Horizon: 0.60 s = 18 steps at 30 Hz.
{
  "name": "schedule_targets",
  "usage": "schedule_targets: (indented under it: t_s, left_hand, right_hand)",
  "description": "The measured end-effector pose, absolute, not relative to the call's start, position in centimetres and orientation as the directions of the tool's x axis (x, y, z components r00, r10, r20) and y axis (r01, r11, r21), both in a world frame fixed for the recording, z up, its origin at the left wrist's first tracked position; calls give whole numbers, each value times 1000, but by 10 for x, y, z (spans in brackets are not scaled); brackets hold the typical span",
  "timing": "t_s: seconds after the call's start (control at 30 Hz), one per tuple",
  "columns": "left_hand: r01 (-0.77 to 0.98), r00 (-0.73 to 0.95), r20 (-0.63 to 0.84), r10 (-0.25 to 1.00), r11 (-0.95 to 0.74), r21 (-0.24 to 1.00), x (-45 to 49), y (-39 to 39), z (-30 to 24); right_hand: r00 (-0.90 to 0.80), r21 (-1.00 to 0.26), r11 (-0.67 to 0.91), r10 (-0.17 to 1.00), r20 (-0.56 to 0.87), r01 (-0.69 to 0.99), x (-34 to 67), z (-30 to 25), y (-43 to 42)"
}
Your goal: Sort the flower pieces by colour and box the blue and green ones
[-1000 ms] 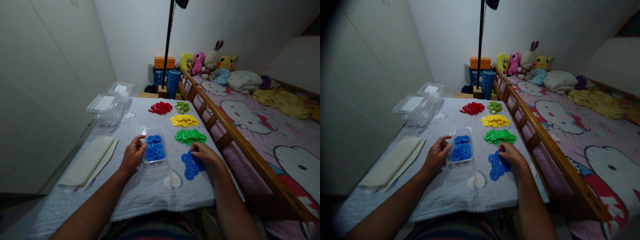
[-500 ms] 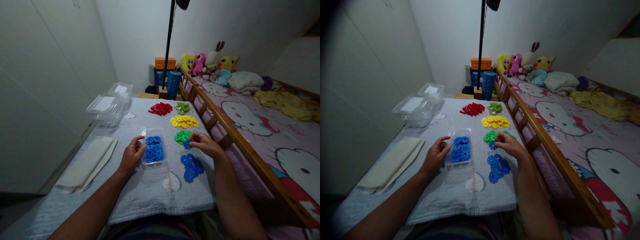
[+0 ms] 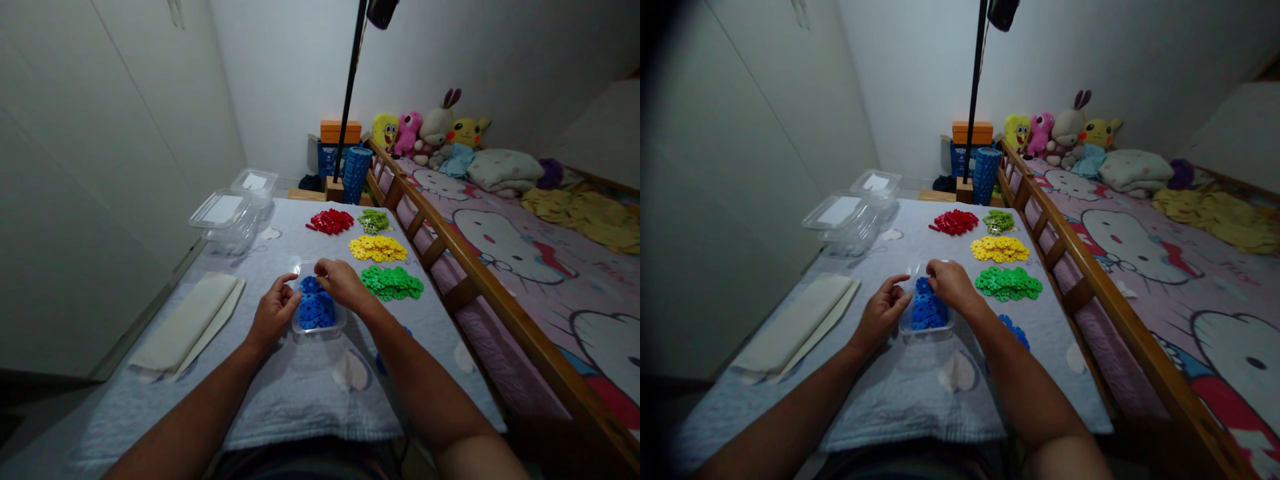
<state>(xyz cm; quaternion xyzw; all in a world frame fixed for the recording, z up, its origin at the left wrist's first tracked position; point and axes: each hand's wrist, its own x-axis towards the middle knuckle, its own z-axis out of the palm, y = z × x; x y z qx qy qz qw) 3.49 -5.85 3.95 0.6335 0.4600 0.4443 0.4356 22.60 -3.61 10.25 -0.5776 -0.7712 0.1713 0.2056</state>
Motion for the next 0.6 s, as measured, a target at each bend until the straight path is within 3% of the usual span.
schedule_targets:
  t_s: [0.13, 0.23, 0.37, 0.6]
  left_hand:
    - [210, 182, 151, 972, -188, 959, 35, -59, 41]
    - [215, 183, 142, 973, -181, 960, 35, -59, 42]
    - [223, 181, 154, 971, -193, 955, 34, -59, 41]
    - [239, 188, 167, 968, -210, 948, 35, -60, 44]
  right_hand:
    - [-141, -505, 233, 966, 214, 831, 239, 103, -36]
    - [-91, -543, 194, 973, 210, 817, 269, 106, -47]
    - [-50, -545, 108, 992, 120, 832, 318, 105, -73]
    - [-50, -542, -46, 986, -161, 839, 372, 83, -124]
